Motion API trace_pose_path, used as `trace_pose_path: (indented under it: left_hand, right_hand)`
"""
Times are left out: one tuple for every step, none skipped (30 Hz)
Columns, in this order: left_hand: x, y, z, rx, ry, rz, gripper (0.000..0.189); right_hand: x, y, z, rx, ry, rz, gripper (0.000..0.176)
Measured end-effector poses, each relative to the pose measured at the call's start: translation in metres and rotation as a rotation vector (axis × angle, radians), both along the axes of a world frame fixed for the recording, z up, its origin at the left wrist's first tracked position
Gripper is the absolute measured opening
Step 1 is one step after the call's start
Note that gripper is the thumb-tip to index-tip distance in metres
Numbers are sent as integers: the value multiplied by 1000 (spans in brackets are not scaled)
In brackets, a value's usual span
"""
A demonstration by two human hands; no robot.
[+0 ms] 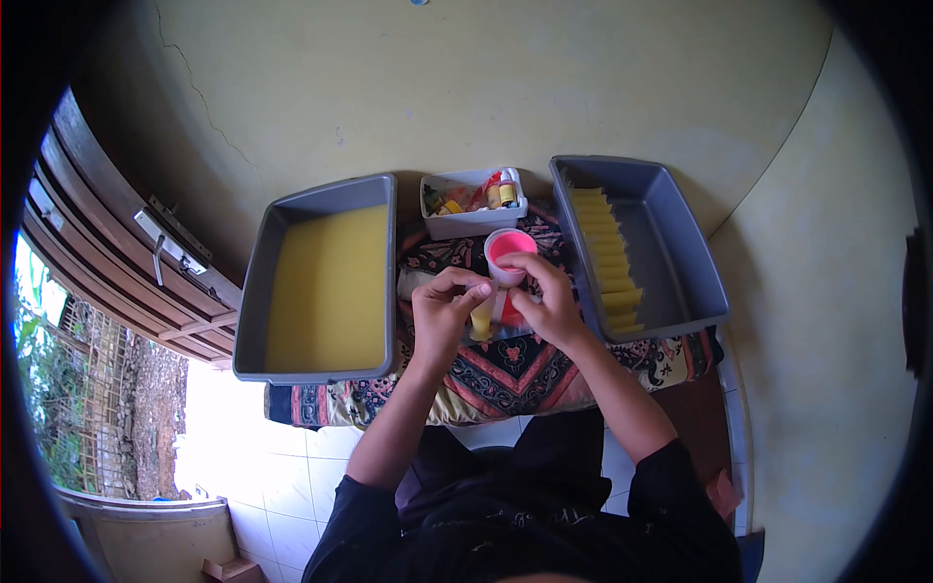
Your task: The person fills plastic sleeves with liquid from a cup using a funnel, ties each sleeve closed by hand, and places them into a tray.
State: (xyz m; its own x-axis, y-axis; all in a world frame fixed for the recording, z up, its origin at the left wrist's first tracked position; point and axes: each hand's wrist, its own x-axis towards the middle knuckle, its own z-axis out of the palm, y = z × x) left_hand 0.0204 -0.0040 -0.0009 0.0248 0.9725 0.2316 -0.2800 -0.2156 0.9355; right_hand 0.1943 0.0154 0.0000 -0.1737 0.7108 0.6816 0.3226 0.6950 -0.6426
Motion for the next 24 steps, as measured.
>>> trace_pose_path:
  left_hand:
    - [1,0,2,0,-3,-16,9]
    - [1,1,3,-1,-3,-20,9]
    - [2,2,4,29,17,-36,10]
    - [2,3,5,59,38,-50,11]
    - [3,3,5,60,37,-51,11]
    - [5,2,5,86,25,-54,12]
    - [7,2,5,112,13,-55,13]
    - [11,2,4,115,13,-53,13]
    - [16,2,3,66,-102,-48,16]
    - [18,2,0,15,-216,-44,19]
    - [18,2,-10,15,-217,-43,19]
    - [17,4,-26,-16,-149,-119,24]
    - [18,3,-34,-48,-81,-196,29]
    - [21,2,-42,-45,-92,-197,27]
    - [25,2,-46,-46,-93,-200,27]
    - [29,2,-51,-67,-71,-183,26]
    - [32,1,-55,-88,-50,-165,25]
    - [35,-1,-53,-135,-64,-142,25]
    - [38,-3,-54,-135,-67,-142,25]
    - [40,-3,-54,-165,-99,-169,25]
    - [42,-4,-55,-196,-130,-196,25]
    - [45,-1,-61,-212,-124,-189,25]
    - [46,1,-65,-212,-125,-189,25]
    - [47,2,-68,-247,-153,-213,26]
  right_hand:
    - [-3,-8,9,-83,13,93,24]
    - [-4,-12,14,-164,27,186,21]
    - [-5,-12,13,-164,26,183,21]
    - [-5,-10,12,-150,-22,160,17]
    - [-5,-10,12,-136,-70,139,14]
    - [-6,-11,13,-135,-71,139,14]
    - [-7,-13,16,-159,-31,110,12]
    - [-8,-13,18,-182,9,81,11]
    - [-8,-12,17,-180,9,82,11]
    - [-7,-11,15,-205,98,67,11]
    - [-7,-11,13,-231,188,51,12]
    - [-9,-12,17,-243,285,47,13]
    - [-7,-10,16,-243,284,45,13]
    - [-4,-8,14,-262,263,13,13]
    - [-2,-6,11,-281,241,-18,14]
    - [-3,-5,7,-283,240,-20,14]
    - [-3,-3,3,-255,247,-61,13]
    - [-4,-1,0,-227,251,-101,13]
    - [-3,1,-4,-226,248,-101,13]
    - [-3,4,-7,-222,252,-150,13]
    - [-3,6,-10,-219,256,-199,13]
    - [-3,9,-13,-218,255,-198,13]
    - [-2,12,-16,-193,214,-251,12]
    - [-2,14,-19,-169,173,-302,11]
